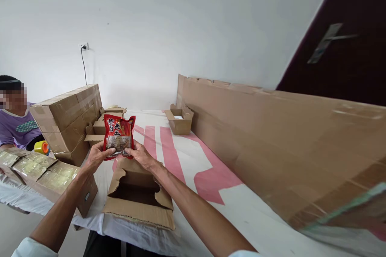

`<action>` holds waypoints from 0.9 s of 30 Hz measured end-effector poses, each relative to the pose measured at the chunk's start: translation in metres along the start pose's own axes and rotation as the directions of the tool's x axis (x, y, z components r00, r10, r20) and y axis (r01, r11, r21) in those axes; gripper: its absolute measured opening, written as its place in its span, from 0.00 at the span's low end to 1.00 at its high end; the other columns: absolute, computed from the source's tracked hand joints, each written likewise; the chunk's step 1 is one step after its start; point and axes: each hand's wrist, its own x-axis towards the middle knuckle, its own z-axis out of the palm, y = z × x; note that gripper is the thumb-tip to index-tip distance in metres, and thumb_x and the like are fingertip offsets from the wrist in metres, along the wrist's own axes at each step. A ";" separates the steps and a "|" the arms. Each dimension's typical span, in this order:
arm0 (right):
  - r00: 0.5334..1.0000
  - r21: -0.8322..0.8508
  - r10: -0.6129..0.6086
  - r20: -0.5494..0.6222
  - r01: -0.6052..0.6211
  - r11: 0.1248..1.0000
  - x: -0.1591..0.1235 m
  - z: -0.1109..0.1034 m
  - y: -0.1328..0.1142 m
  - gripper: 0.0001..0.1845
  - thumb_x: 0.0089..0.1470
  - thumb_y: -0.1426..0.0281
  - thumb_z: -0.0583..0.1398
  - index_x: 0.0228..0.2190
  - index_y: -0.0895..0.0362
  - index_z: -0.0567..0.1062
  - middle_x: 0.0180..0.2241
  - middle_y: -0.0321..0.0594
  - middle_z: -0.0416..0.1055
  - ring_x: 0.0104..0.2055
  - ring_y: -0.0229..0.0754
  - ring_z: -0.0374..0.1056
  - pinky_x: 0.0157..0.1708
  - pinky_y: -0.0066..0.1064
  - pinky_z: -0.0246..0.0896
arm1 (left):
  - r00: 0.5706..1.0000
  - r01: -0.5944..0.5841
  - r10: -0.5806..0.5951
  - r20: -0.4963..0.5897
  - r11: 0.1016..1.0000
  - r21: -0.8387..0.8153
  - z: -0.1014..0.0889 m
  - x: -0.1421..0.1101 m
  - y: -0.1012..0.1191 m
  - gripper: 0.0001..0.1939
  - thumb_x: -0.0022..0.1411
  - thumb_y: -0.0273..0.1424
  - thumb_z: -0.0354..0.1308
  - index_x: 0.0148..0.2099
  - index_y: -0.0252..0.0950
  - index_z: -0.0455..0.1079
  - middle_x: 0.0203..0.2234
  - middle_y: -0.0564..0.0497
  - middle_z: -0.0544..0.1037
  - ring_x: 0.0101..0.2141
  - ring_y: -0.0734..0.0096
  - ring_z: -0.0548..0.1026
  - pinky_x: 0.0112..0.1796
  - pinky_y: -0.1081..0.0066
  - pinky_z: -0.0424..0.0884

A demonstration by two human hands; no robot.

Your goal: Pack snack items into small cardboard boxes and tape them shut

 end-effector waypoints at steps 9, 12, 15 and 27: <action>0.997 -0.074 -0.062 0.048 0.066 0.995 -0.002 0.012 -0.021 0.31 0.47 0.56 0.77 0.50 0.55 0.80 0.44 0.42 0.81 0.46 0.48 0.74 0.47 0.41 0.71 | 0.998 -0.050 0.042 0.047 0.982 0.180 -0.001 0.040 0.045 0.29 0.39 0.46 0.83 0.39 0.32 0.84 0.32 0.46 0.87 0.30 0.61 0.83 0.36 0.63 0.82; 0.993 -0.246 -0.112 -0.046 0.098 0.964 -0.014 0.000 -0.028 0.32 0.51 0.54 0.75 0.54 0.53 0.79 0.49 0.45 0.80 0.50 0.50 0.75 0.49 0.42 0.73 | 0.997 -0.069 0.055 0.059 0.962 0.265 -0.013 0.056 0.061 0.29 0.40 0.46 0.81 0.40 0.31 0.84 0.32 0.46 0.87 0.30 0.60 0.83 0.37 0.61 0.82; 0.940 -0.374 -0.208 -0.270 0.096 0.922 -0.038 -0.033 -0.030 0.29 0.55 0.52 0.72 0.53 0.52 0.79 0.49 0.46 0.81 0.51 0.51 0.75 0.51 0.44 0.73 | 0.996 -0.084 0.063 0.067 0.917 0.390 -0.038 0.071 0.081 0.27 0.46 0.45 0.76 0.44 0.31 0.84 0.35 0.46 0.87 0.32 0.60 0.83 0.38 0.62 0.81; 0.713 -0.200 0.026 -0.701 -0.232 0.952 -0.125 -0.108 0.063 0.32 0.41 0.39 0.67 0.29 0.56 0.79 0.25 0.41 0.76 0.26 0.44 0.69 0.27 0.35 0.67 | 0.932 -0.095 -0.326 0.158 0.201 0.975 -0.080 0.089 0.020 0.04 0.54 0.26 0.70 0.35 0.35 0.83 0.30 0.50 0.84 0.42 0.57 0.82 0.41 0.70 0.73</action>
